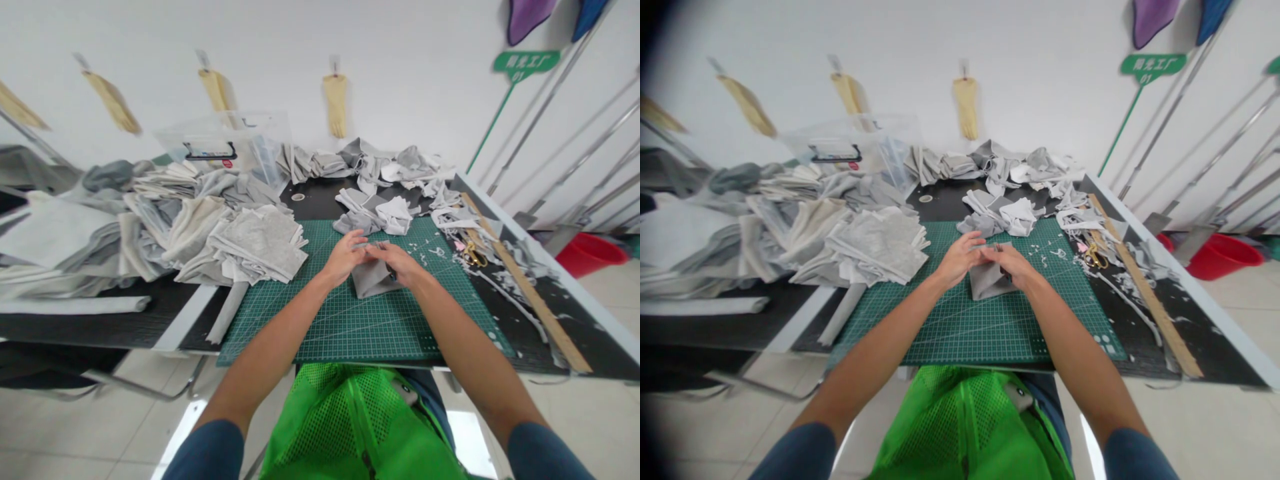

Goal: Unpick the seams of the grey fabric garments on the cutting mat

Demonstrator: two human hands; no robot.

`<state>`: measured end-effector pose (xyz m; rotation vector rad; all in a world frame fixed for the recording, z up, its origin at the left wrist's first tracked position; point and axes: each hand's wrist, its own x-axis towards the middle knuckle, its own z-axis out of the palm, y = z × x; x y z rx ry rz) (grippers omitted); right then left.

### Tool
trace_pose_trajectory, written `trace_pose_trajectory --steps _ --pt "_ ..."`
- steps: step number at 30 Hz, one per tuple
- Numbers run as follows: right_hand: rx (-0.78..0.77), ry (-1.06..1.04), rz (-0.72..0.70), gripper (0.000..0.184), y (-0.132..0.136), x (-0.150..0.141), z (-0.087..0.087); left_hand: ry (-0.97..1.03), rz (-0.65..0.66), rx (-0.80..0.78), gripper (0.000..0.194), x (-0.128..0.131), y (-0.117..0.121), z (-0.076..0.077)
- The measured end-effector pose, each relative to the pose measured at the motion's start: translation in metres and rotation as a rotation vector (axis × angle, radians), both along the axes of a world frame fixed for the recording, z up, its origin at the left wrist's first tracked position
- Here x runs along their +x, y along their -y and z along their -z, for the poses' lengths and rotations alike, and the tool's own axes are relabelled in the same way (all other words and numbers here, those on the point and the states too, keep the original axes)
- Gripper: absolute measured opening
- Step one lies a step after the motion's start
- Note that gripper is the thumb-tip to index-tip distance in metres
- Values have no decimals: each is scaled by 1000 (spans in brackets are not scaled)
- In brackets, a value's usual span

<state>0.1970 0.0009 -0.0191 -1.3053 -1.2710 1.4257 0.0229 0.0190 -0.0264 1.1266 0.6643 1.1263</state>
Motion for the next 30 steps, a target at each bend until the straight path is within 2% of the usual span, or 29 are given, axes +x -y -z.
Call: trace_pose_trajectory --steps 1,3,5,7,10,13,16,19,21,24,27,30 --pt "10 37 17 40 -1 2 3 -22 -1 3 57 0 -1 1" --pt "45 114 61 31 -4 8 7 -147 -89 4 43 -4 -4 1" --pt "106 236 124 24 -8 14 10 -412 -208 -9 28 -13 -7 1" --pt "171 407 166 28 -11 21 11 -783 -217 -2 14 -20 -8 2" --pt "215 743 172 50 -15 25 10 -1244 -101 141 33 -20 -4 3" --pt "167 1023 119 58 -17 24 13 -1458 -99 254 42 -8 2 5" --pt "112 1104 82 59 -16 19 17 -1528 -120 267 39 6 6 7" --pt "98 1147 78 77 -11 14 17 -1484 -89 265 27 10 6 8" --pt "155 1156 122 84 -7 10 16 -1413 -142 261 21 6 4 8" --pt "319 1102 165 69 -3 -3 16 -1300 -294 260 26 -9 1 7" --pt "443 995 73 43 -4 -24 19 -1227 -369 277 45 -30 -3 4" --pt "493 905 -39 44 -13 -55 22 -1200 -430 385 60 -54 -8 -2"
